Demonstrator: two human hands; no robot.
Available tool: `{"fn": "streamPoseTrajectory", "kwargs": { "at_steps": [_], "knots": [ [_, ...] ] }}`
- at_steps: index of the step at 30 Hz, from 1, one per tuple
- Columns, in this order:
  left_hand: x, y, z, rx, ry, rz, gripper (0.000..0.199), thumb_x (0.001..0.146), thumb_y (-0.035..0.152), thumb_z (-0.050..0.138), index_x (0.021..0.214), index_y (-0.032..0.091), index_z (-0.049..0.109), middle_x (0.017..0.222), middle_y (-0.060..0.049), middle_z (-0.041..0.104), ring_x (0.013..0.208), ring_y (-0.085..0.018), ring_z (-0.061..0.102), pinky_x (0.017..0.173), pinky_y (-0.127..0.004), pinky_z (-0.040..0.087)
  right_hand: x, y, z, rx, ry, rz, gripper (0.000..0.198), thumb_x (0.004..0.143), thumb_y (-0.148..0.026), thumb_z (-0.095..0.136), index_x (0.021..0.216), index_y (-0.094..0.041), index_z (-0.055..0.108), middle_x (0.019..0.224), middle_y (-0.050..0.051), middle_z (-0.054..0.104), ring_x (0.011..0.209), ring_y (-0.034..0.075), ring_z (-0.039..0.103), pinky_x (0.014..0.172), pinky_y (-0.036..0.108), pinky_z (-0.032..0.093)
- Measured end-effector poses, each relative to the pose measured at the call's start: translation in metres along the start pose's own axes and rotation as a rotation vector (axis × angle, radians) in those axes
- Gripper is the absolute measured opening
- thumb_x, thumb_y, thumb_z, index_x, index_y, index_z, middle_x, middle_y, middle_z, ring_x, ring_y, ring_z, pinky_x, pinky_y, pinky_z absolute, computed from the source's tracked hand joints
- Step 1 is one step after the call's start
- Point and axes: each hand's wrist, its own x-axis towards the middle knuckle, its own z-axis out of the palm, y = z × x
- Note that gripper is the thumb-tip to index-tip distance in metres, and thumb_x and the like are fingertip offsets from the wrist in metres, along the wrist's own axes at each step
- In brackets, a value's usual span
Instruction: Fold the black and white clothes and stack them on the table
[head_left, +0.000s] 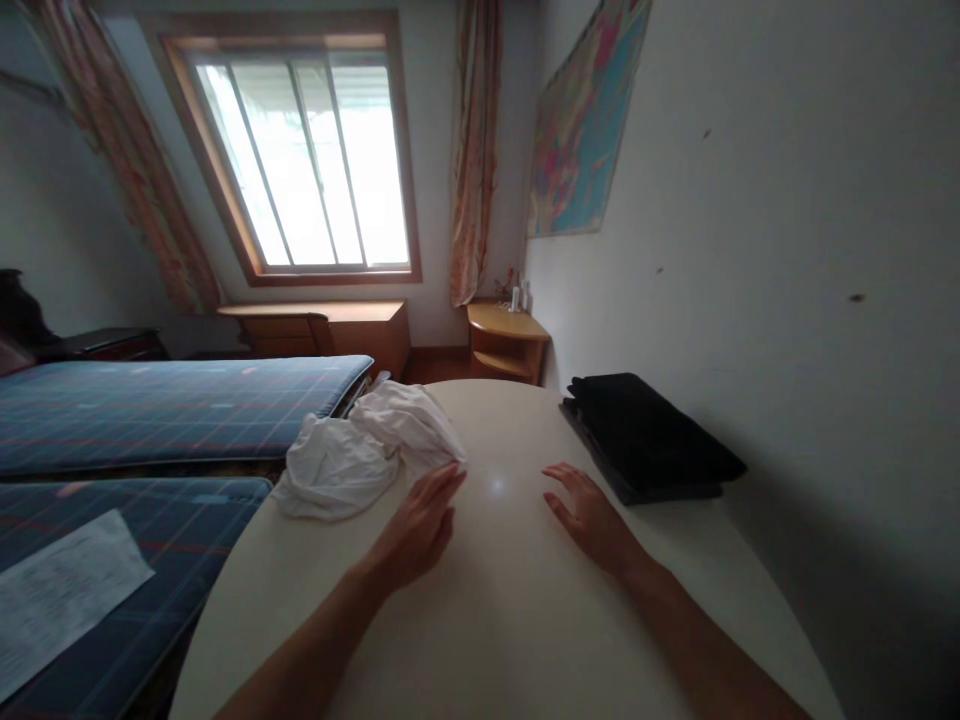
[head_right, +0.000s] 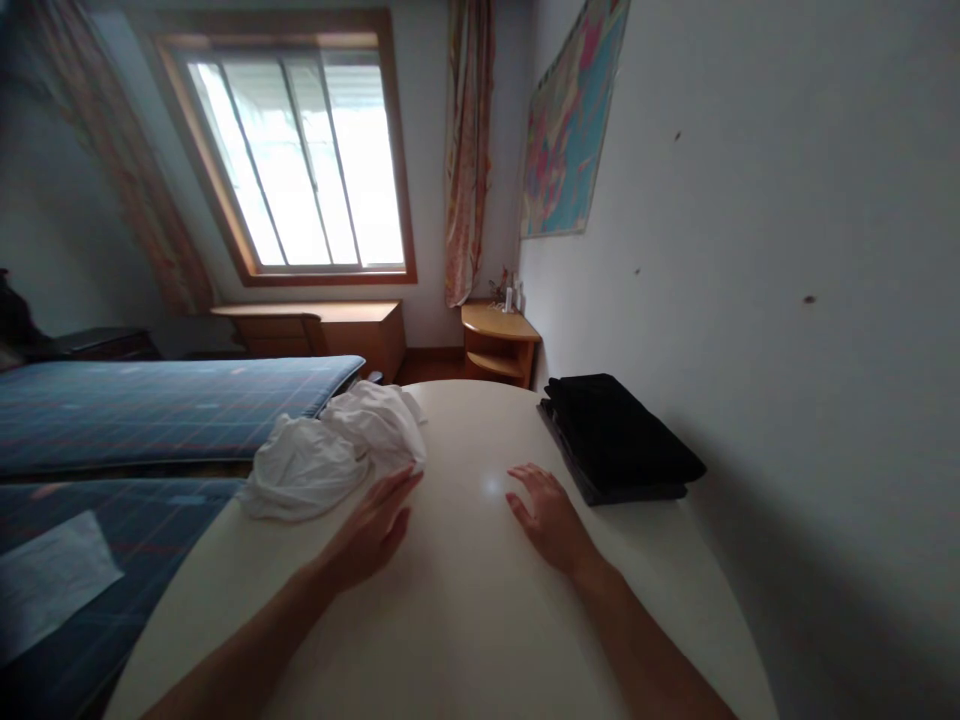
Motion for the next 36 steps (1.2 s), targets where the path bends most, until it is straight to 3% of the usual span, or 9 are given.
{"fn": "streamPoseTrajectory", "kwargs": {
  "at_steps": [5, 9, 12, 16, 19, 23, 27, 32, 36],
  "knots": [
    [0.005, 0.064, 0.001, -0.220, -0.243, 0.298, 0.049, 0.088, 0.006, 0.046, 0.136, 0.016, 0.051, 0.135, -0.013, 0.061, 0.118, -0.020, 0.062, 0.103, -0.032, 0.050, -0.004, -0.024, -0.011, -0.001, -0.055, -0.325, 0.064, 0.089, -0.037, 0.064, 0.147, -0.021, 0.043, 0.153, 0.015, 0.043, 0.143, 0.029, 0.036, 0.116, 0.049, 0.034],
    [0.001, 0.069, 0.006, -0.319, -0.172, 0.213, 0.040, 0.091, 0.008, 0.047, 0.126, 0.021, 0.059, 0.127, -0.010, 0.067, 0.106, -0.017, 0.068, 0.091, -0.025, 0.054, -0.005, -0.038, -0.020, -0.033, -0.179, -0.407, 0.038, 0.086, -0.032, 0.068, 0.123, -0.024, 0.065, 0.150, 0.011, 0.048, 0.147, 0.032, 0.028, 0.118, 0.050, 0.029],
    [0.001, 0.052, 0.007, -0.351, -0.014, -0.003, 0.037, 0.089, 0.005, 0.042, 0.112, 0.020, 0.067, 0.115, -0.009, 0.071, 0.098, -0.014, 0.070, 0.085, -0.022, 0.054, -0.004, -0.039, -0.024, -0.012, -0.233, -0.353, 0.037, 0.082, -0.027, 0.070, 0.117, -0.023, 0.065, 0.132, 0.010, 0.065, 0.138, 0.031, 0.043, 0.117, 0.053, 0.027],
    [0.003, 0.026, 0.001, -0.277, 0.199, -0.342, 0.024, 0.084, 0.010, 0.043, 0.082, 0.019, 0.065, 0.086, -0.004, 0.071, 0.075, -0.013, 0.067, 0.071, -0.021, 0.052, -0.003, -0.033, -0.025, -0.019, -0.173, -0.222, 0.036, 0.086, -0.027, 0.065, 0.121, -0.021, 0.063, 0.124, 0.012, 0.068, 0.120, 0.029, 0.059, 0.106, 0.049, 0.039],
    [0.002, 0.014, -0.005, -0.195, 0.196, -0.535, 0.018, 0.086, 0.022, 0.047, 0.095, 0.019, 0.063, 0.076, 0.001, 0.067, 0.055, -0.012, 0.056, 0.059, -0.023, 0.047, -0.002, -0.028, -0.026, -0.029, -0.149, -0.127, 0.023, 0.096, -0.032, 0.050, 0.102, -0.020, 0.069, 0.101, 0.011, 0.074, 0.097, 0.027, 0.066, 0.094, 0.044, 0.045],
    [-0.003, 0.012, -0.005, -0.121, -0.123, -0.478, 0.053, 0.084, 0.039, 0.063, 0.134, 0.024, 0.051, 0.108, -0.004, 0.071, 0.074, -0.017, 0.066, 0.072, -0.028, 0.049, -0.003, -0.032, -0.033, 0.124, 0.000, 0.045, 0.035, 0.100, -0.042, 0.039, 0.098, -0.020, 0.067, 0.081, 0.005, 0.071, 0.075, 0.021, 0.065, 0.071, 0.030, 0.048],
    [-0.003, 0.013, -0.001, -0.024, -0.351, -0.428, 0.025, 0.087, 0.041, 0.062, 0.106, 0.025, 0.069, 0.099, -0.006, 0.073, 0.088, -0.023, 0.068, 0.077, -0.029, 0.047, -0.005, -0.037, -0.050, 0.228, 0.235, 0.174, 0.038, 0.096, -0.050, 0.045, 0.097, -0.019, 0.067, 0.076, 0.002, 0.070, 0.067, 0.018, 0.064, 0.063, 0.026, 0.046],
    [0.005, 0.011, -0.010, -0.235, -0.133, -0.587, 0.032, 0.092, 0.044, 0.051, 0.080, 0.019, 0.066, 0.072, -0.002, 0.066, 0.068, -0.017, 0.060, 0.064, -0.025, 0.042, -0.008, -0.028, -0.070, 0.168, 0.475, 0.350, 0.043, 0.093, -0.052, 0.044, 0.101, -0.017, 0.068, 0.080, 0.005, 0.072, 0.065, 0.019, 0.064, 0.062, 0.027, 0.048],
    [0.012, 0.015, -0.021, -0.585, 0.058, -0.737, 0.041, 0.086, 0.055, 0.054, 0.073, 0.017, 0.063, 0.059, 0.003, 0.056, 0.055, -0.013, 0.050, 0.050, -0.020, 0.036, -0.007, -0.020, -0.069, 0.101, 0.463, 0.339, 0.045, 0.093, -0.054, 0.044, 0.106, -0.018, 0.068, 0.092, 0.009, 0.074, 0.079, 0.024, 0.068, 0.075, 0.033, 0.052]
  ]
}}
